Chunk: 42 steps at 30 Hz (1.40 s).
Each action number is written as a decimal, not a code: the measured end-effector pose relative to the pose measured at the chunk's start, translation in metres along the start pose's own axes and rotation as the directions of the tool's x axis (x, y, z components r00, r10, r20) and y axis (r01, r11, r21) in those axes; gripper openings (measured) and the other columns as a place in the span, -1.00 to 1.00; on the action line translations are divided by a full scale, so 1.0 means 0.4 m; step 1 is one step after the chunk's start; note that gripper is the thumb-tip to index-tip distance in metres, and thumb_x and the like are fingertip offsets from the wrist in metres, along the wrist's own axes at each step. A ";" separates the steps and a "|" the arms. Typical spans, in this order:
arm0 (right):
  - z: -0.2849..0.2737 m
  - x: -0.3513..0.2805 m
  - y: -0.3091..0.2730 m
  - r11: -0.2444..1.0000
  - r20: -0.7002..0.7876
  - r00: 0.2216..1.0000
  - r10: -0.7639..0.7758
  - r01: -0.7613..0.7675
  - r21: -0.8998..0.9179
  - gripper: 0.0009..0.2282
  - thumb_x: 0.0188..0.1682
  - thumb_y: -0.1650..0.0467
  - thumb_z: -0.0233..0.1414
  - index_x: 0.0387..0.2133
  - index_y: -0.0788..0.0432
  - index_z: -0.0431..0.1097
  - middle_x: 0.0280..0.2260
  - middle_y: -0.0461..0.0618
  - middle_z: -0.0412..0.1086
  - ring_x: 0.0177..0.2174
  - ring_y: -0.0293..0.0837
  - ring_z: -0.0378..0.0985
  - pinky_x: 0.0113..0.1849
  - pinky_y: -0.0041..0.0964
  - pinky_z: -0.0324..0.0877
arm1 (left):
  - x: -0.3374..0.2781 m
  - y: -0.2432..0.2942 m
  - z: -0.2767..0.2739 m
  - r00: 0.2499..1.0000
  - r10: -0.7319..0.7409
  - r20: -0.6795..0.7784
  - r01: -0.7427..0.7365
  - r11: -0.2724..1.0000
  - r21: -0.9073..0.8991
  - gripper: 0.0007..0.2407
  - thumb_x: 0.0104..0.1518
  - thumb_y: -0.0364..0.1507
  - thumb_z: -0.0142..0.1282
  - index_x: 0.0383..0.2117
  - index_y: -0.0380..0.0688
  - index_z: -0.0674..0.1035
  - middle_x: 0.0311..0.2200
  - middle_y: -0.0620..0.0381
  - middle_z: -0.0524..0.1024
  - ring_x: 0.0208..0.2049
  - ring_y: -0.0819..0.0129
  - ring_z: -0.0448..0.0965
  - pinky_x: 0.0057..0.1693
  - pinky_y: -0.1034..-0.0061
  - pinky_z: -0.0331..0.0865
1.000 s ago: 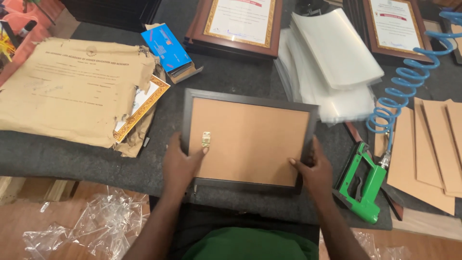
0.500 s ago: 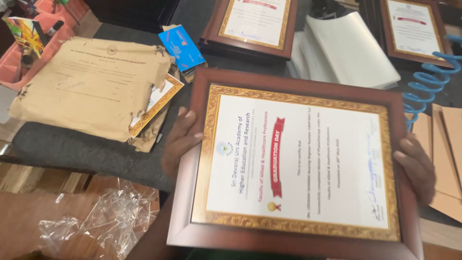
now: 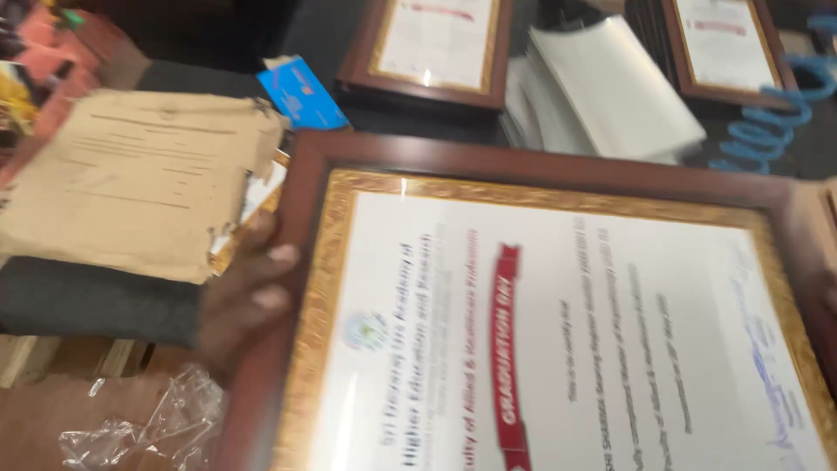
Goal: The person is framing certificates by cleaning glass sheets, inserting the certificates into frames, and securing the backing boards using a pneumatic stapler.
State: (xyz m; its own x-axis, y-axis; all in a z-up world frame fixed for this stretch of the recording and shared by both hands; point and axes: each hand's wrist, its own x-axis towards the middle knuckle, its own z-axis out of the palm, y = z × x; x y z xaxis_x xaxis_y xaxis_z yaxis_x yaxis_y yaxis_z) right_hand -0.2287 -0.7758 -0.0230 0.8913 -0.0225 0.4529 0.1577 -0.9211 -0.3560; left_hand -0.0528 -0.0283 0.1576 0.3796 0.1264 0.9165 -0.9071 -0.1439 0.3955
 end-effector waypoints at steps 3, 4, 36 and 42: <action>0.121 0.169 -0.615 0.953 -0.011 0.956 0.294 -0.292 0.080 -0.54 -0.20 0.35 0.30 -0.05 0.30 0.37 -0.26 0.11 0.42 -0.27 -0.02 0.50 -0.20 -0.11 0.42 | -0.047 -0.094 -0.062 0.970 -0.075 0.233 0.130 0.963 -0.234 -0.64 0.26 -0.41 0.13 0.15 -0.18 0.40 0.03 -0.03 0.53 0.21 0.13 0.52 0.41 0.14 0.39; 0.155 0.230 -0.725 0.919 -0.022 0.923 0.384 -0.380 0.106 -0.52 -0.22 0.33 0.31 -0.05 0.29 0.38 -0.28 0.10 0.44 -0.28 -0.02 0.52 -0.21 -0.11 0.44 | -0.067 -0.084 -0.040 0.967 -0.072 0.244 0.137 0.956 -0.259 -0.64 0.26 -0.41 0.13 0.15 -0.18 0.40 0.03 -0.03 0.53 0.21 0.13 0.52 0.41 0.14 0.39; 0.183 0.035 -0.342 0.274 0.426 0.299 0.854 -0.954 0.119 -0.52 -0.09 0.19 0.27 -0.21 0.48 0.50 -0.42 0.19 0.48 -0.50 0.02 0.48 -0.41 -0.02 0.37 | -0.371 -0.124 0.049 0.368 -0.873 0.320 0.531 0.480 0.698 -0.37 -0.13 -0.32 0.41 0.12 -0.37 0.47 -0.11 -0.32 0.44 -0.05 -0.23 0.45 0.06 0.11 0.37; 0.040 0.252 -0.683 0.557 0.266 0.508 0.819 -0.815 -0.161 -0.65 -0.07 0.27 0.24 -0.13 0.29 0.53 -0.41 0.26 0.51 -0.52 0.10 0.62 -0.40 0.00 0.44 | -0.389 -0.135 0.068 0.459 -0.828 0.321 0.458 0.530 0.714 -0.41 -0.09 -0.28 0.42 0.11 -0.30 0.51 -0.07 -0.23 0.45 -0.01 -0.14 0.42 0.07 0.13 0.34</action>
State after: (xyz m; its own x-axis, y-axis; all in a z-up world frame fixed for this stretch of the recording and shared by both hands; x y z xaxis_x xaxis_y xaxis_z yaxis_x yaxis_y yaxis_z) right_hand -0.1750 -0.5202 0.1068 0.6948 -0.6630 -0.2788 -0.7068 -0.5575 -0.4355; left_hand -0.0581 -0.0667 -0.0046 0.9841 -0.1377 0.1126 -0.1775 -0.7190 0.6720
